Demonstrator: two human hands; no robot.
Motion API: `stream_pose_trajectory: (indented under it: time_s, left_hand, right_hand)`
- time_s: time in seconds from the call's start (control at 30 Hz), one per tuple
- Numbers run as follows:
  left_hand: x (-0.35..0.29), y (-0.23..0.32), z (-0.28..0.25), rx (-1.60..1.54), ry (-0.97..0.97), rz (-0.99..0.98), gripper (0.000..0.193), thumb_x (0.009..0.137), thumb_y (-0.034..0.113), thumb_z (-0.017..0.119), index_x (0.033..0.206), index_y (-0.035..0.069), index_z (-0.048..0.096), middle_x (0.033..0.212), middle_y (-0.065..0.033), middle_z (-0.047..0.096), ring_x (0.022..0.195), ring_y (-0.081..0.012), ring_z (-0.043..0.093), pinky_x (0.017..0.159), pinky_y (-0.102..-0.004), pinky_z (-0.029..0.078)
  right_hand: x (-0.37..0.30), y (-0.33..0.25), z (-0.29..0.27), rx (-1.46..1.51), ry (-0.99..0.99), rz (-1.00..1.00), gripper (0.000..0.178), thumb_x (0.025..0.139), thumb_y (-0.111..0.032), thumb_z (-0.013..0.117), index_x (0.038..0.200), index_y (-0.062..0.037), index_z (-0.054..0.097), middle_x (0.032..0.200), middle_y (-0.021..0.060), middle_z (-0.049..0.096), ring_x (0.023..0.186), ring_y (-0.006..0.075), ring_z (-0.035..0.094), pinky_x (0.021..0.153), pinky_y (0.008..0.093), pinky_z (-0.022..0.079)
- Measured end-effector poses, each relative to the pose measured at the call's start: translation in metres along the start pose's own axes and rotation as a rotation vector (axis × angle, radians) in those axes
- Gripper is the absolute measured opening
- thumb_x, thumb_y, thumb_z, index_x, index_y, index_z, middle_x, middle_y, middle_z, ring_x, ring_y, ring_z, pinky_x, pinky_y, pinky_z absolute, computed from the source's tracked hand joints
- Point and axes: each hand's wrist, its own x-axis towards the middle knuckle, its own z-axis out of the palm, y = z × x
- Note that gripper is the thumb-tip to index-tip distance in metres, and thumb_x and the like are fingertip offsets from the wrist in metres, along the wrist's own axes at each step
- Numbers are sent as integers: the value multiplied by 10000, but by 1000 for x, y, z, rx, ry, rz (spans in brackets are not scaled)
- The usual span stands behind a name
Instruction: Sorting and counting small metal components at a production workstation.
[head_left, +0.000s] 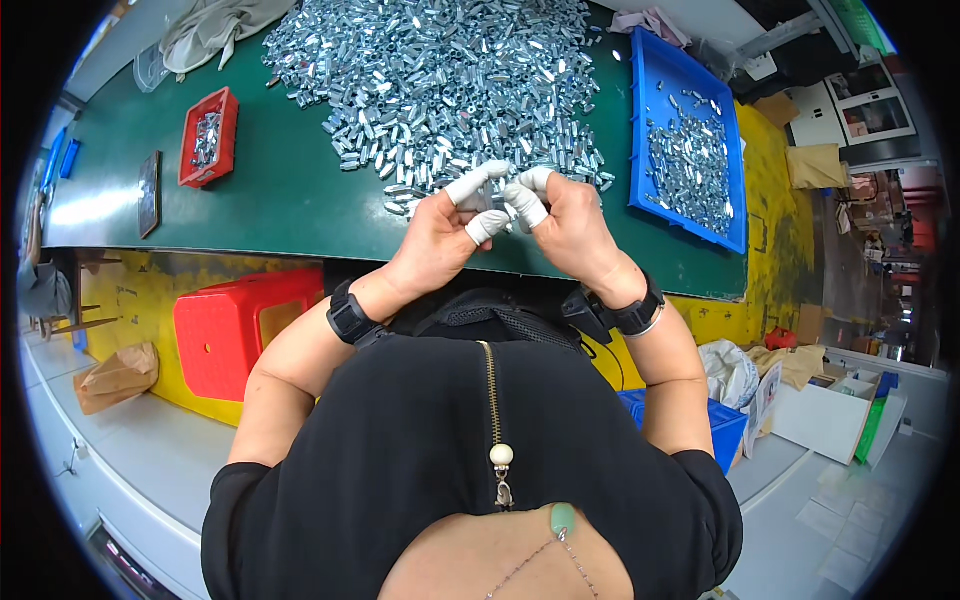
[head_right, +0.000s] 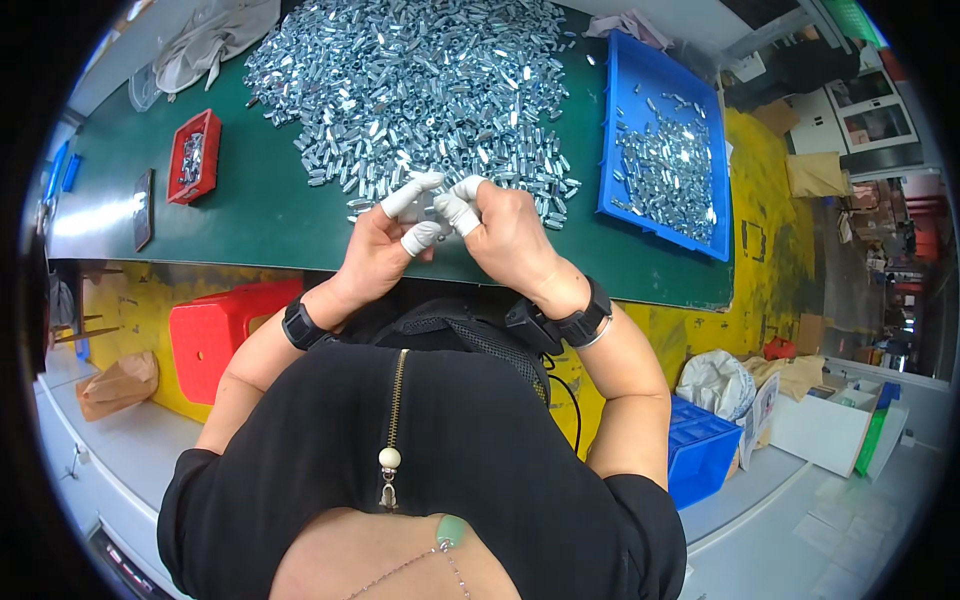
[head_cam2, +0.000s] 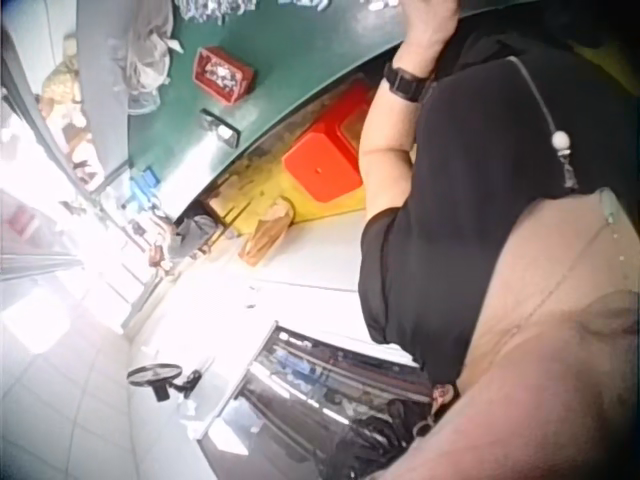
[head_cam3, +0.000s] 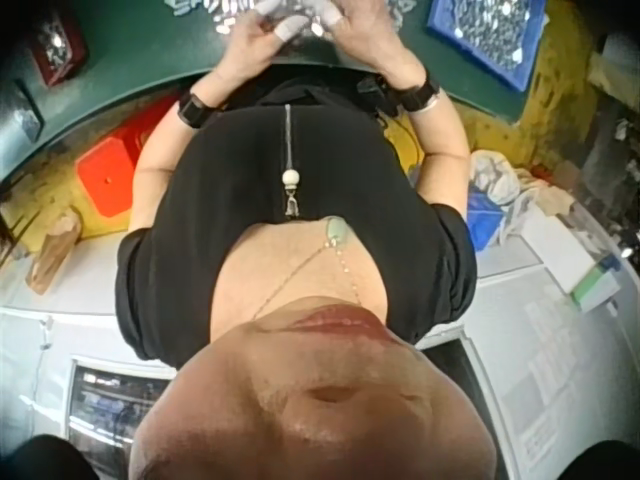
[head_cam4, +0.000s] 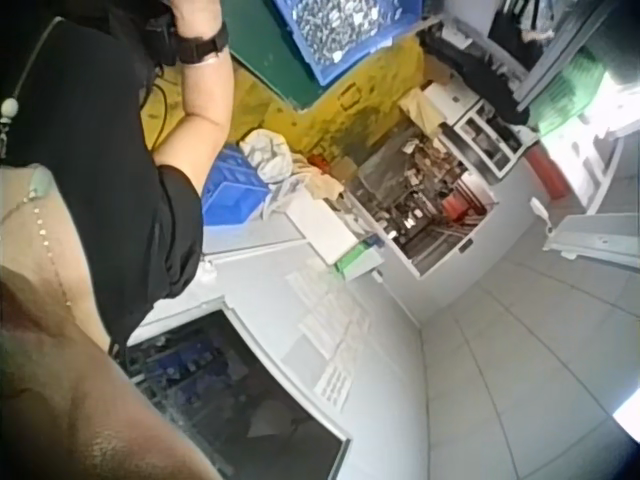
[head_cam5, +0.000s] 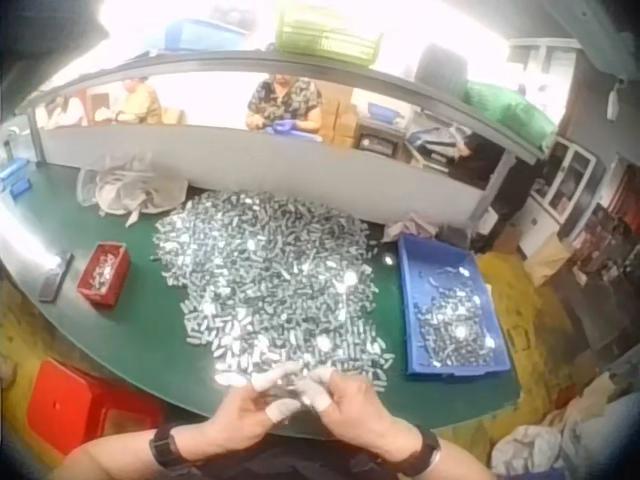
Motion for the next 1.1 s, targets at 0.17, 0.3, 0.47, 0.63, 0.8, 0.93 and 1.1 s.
stream_pose_trajectory:
  time_s: [0.17, 0.3, 0.47, 0.63, 0.8, 0.93, 1.1]
  left_hand:
    - [8, 2, 8, 114, -101, 138, 428, 883, 117, 550, 1279, 35, 412, 905, -31, 576, 645, -73, 516, 597, -220, 439]
    - [22, 14, -13, -24, -7, -126, 379, 902, 186, 528, 1240, 38, 442, 842, -35, 567, 613, -72, 489, 570, -220, 422]
    - [11, 6, -54, -159, 252, -215, 372, 918, 259, 498, 1212, 38, 446, 781, -33, 548, 576, -62, 442, 538, -206, 391]
    - [9, 5, -53, -60, 282, -175, 385, 917, 220, 498, 1240, 28, 416, 797, -39, 563, 568, -60, 440, 540, -204, 391]
    - [4, 7, -49, -49, 230, -144, 379, 918, 188, 484, 1252, 27, 408, 796, -46, 575, 575, -60, 452, 543, -202, 392]
    - [0, 6, -59, -30, 248, -150, 381, 920, 214, 484, 1242, 19, 419, 779, -46, 575, 574, -60, 455, 540, -200, 393]
    - [2, 4, -50, -115, 165, -226, 422, 918, 311, 491, 1205, 4, 454, 770, -45, 572, 562, -66, 462, 530, -198, 391]
  right_hand:
    - [-6, 5, -2, 613, -101, 342, 130, 854, -166, 581, 903, -46, 569, 699, 85, 583, 574, 155, 557, 541, 279, 449]
    - [-15, 10, -10, 414, 89, 142, 121, 872, -163, 556, 882, -44, 540, 687, 56, 554, 610, 122, 541, 567, 267, 444]
    - [-13, 73, -78, -271, 595, 183, 123, 828, -131, 585, 914, -46, 561, 742, 109, 591, 666, 260, 578, 634, 349, 466]
    - [6, 135, -81, -675, 473, 119, 158, 804, -149, 584, 935, -62, 588, 787, 147, 615, 727, 335, 602, 662, 410, 476]
    - [35, 141, -37, -894, -1, 313, 171, 767, -156, 603, 916, -74, 615, 836, 174, 616, 770, 371, 600, 671, 416, 478]
    - [37, 156, -34, -861, 87, 321, 146, 756, -111, 602, 895, -70, 622, 880, 175, 602, 773, 353, 600, 665, 406, 479]
    - [47, 55, 0, -2, 195, 94, 134, 789, 9, 580, 917, -15, 612, 959, 103, 594, 837, 173, 603, 714, 279, 485]
